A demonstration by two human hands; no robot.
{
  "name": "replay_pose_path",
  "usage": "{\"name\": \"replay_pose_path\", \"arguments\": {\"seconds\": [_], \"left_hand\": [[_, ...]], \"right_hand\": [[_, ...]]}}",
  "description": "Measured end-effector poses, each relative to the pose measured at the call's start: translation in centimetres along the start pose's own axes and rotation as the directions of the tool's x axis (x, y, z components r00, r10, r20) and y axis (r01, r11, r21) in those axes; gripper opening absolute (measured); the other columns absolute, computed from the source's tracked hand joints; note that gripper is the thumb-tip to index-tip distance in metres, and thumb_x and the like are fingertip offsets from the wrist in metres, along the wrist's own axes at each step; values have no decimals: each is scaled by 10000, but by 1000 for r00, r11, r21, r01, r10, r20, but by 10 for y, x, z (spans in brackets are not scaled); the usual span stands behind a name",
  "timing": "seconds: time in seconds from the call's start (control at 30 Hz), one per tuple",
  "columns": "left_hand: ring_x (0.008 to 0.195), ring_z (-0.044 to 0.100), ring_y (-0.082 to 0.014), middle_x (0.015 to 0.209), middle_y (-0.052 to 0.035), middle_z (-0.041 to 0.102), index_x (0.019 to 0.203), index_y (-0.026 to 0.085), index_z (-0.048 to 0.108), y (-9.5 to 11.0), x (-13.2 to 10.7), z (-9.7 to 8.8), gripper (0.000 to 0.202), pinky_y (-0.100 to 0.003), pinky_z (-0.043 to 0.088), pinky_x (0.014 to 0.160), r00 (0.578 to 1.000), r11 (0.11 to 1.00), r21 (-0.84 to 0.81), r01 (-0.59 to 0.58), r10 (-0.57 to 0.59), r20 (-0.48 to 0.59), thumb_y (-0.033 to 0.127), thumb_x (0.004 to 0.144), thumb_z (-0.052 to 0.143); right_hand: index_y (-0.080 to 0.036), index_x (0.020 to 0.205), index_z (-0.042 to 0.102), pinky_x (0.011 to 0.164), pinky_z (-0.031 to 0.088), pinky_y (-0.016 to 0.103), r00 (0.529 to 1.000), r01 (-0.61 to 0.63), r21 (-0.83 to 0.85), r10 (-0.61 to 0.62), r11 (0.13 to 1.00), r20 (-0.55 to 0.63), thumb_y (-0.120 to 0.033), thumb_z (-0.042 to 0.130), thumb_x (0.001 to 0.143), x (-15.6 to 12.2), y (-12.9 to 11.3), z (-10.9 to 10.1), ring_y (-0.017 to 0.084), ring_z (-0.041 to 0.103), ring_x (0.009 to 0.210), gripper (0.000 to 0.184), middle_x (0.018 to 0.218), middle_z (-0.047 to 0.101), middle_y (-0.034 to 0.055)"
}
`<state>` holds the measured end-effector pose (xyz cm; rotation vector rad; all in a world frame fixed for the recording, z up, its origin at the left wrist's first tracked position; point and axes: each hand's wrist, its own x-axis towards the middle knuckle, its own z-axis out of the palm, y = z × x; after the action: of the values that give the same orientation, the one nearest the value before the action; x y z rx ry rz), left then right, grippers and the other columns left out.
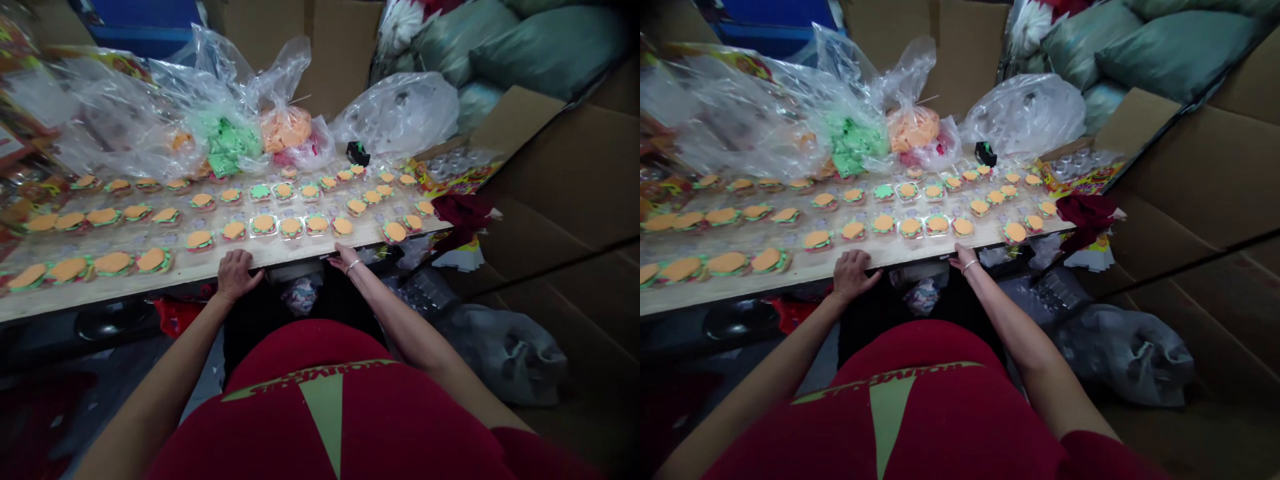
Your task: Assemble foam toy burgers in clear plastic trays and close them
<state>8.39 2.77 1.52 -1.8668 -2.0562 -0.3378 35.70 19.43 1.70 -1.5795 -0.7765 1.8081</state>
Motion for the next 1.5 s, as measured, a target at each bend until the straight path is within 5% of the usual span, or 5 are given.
{"name": "replay_pose_path", "arguments": {"seconds": [0.63,1.2,1.5], "left_hand": [[1004,465,-351,1120,-164,567,974,183,553,0,-5,6,364,-451,331,840,988,998,-46,47,-39,147,473,755,554],[956,485,-333,1046,-160,588,938,172,568,4,-4,-5,349,-433,367,830,998,996,-79,36,-32,52,493,812,513],[974,526,-324,1054,-141,611,955,214,595,1,-11,-13,247,-445,406,853,996,962,-257,90,-82,44,392,784,577]], "right_hand": [[-176,879,491,521,509,208,1000,-2,2,2,1000,1,-244,498,922,4,6,-3,114,648,570,81,725,601,-12],[-186,913,486,491,494,195,998,50,8,-50,999,-34,-269,492,933,-1,11,2,105,644,553,85,753,620,-5],[-155,810,531,510,492,191,994,82,-137,-71,987,82,-331,551,902,-9,10,-13,142,689,655,200,810,680,73]]}}
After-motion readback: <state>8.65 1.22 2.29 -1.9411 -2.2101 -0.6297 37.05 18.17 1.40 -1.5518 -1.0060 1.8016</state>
